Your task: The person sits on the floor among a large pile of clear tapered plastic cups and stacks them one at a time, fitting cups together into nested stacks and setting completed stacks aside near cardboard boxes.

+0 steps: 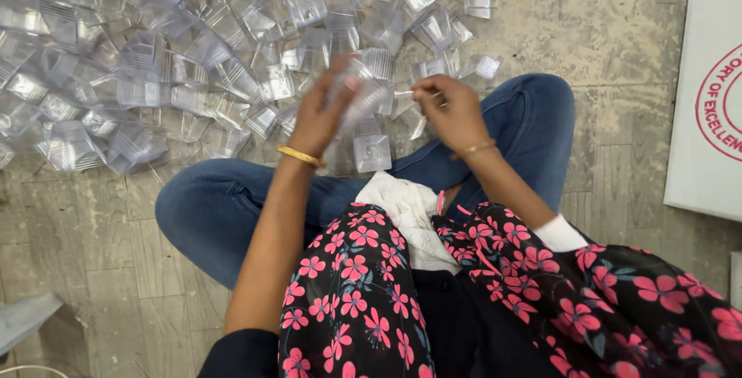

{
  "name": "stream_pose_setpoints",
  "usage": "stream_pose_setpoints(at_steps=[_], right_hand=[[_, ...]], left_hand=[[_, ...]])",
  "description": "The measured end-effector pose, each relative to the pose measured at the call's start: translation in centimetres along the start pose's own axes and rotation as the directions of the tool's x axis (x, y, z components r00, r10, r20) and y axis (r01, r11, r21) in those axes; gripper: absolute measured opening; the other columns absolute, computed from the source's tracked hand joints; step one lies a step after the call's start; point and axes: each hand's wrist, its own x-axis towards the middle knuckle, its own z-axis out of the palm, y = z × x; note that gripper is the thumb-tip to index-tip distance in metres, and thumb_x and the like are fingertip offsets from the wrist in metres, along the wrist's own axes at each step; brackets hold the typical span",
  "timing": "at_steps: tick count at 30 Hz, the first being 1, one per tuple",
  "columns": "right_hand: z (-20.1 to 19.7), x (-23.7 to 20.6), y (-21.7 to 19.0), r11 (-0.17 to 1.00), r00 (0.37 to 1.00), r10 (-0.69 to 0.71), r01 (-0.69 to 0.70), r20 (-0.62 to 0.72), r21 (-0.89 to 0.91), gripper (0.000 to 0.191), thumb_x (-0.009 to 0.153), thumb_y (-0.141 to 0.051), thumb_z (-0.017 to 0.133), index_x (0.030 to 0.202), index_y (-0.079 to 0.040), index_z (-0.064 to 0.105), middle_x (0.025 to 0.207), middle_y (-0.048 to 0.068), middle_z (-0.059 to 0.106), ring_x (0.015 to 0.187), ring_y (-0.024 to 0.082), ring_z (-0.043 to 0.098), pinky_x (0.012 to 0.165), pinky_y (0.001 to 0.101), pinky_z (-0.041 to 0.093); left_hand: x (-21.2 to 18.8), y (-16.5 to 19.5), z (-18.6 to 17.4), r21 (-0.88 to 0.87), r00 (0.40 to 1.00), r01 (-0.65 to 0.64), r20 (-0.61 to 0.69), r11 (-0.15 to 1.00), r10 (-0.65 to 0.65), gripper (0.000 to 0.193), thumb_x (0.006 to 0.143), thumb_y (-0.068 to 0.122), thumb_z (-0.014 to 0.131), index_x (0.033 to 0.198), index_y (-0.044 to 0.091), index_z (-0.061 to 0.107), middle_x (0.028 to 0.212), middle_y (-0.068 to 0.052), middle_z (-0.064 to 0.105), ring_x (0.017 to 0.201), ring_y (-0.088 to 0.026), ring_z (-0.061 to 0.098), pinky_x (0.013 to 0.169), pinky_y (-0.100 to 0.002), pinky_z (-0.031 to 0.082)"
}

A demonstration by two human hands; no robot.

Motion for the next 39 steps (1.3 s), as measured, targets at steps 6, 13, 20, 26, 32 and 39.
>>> stream_pose_setpoints(at_steps=[6,13,20,26,32,39], right_hand=[[1.4,1.6,7.1,0.815,0.957,-0.273,0.174,-0.101,-0.552,0.016,0.084,-0.014,0.079,0.098,-0.008,0.074,0.095,0.015,0.071,0.085,0.032,0.07,0.076,0.0396,0.056],[-2.4,6.9,7.7,0.88,0.971,0.24,-0.208,-0.022,0.427,0.013,0.095,-0.011,0.072,0.105,-0.004,0.072,0.087,-0.001,0.07,0.074,0.007,0.065,0.066,0.0256,0.057],[5.1,6.6,2.8,0.854,0.938,-0.007,-0.175,0.347,0.49,0.019,0.097,-0.018,0.074,0.108,-0.001,0.073,0.085,0.001,0.07,0.074,0.007,0.061,0.067,0.025,0.052],[-0.7,12.4,5.1,0.808,0.876,-0.424,0.251,-0.231,-0.533,0.036,0.083,-0.015,0.085,0.113,-0.005,0.069,0.112,0.017,0.061,0.101,0.037,0.062,0.087,0.046,0.053],[-3.1,12.5,4.1,0.838,0.893,-0.364,0.191,-0.263,-0.512,0.043,0.078,-0.006,0.084,0.111,-0.006,0.057,0.122,0.017,0.051,0.114,0.037,0.058,0.094,0.0457,0.052],[1.0,5.7,-1.0,0.938,0.996,-0.028,-0.004,0.088,0.346,0.018,0.093,-0.008,0.072,0.11,-0.006,0.067,0.116,0.004,0.064,0.11,0.012,0.061,0.093,0.0277,0.054]], left_hand=[[0.6,-1.0,-2.3,0.01,0.992,-0.065,-0.107,0.998,0.065,0.045,0.111,0.034,0.055,0.148,0.008,0.053,0.151,-0.013,0.054,0.142,-0.026,0.046,0.12,-0.037,0.033],[0.7,-0.9,0.3,0.22,0.975,0.222,-0.042,0.95,-0.218,0.038,0.103,0.044,0.061,0.119,0.01,0.056,0.106,-0.011,0.067,0.095,-0.022,0.062,0.086,-0.036,0.049],[0.7,-0.3,-0.7,0.116,0.975,0.192,0.091,0.974,-0.203,0.054,0.093,0.029,0.063,0.145,0.019,0.052,0.095,-0.007,0.065,0.076,-0.013,0.055,0.073,-0.029,0.048],[1.7,-1.7,-0.6,-0.054,0.999,0.031,-0.026,0.998,-0.032,0.036,0.1,0.022,0.065,0.135,0.013,0.064,0.121,-0.003,0.066,0.096,-0.01,0.059,0.085,-0.028,0.051],[1.5,-1.7,-0.9,0.171,0.948,0.304,-0.157,0.937,-0.278,0.042,0.094,0.029,0.066,0.135,0.019,0.066,0.092,-0.01,0.063,0.081,-0.017,0.059,0.077,-0.031,0.05],[1.8,-1.4,-0.5,0.072,0.986,0.164,0.026,0.984,-0.166,0.056,0.096,0.028,0.063,0.151,0.021,0.052,0.122,-0.012,0.068,0.11,-0.021,0.063,0.095,-0.035,0.05]])
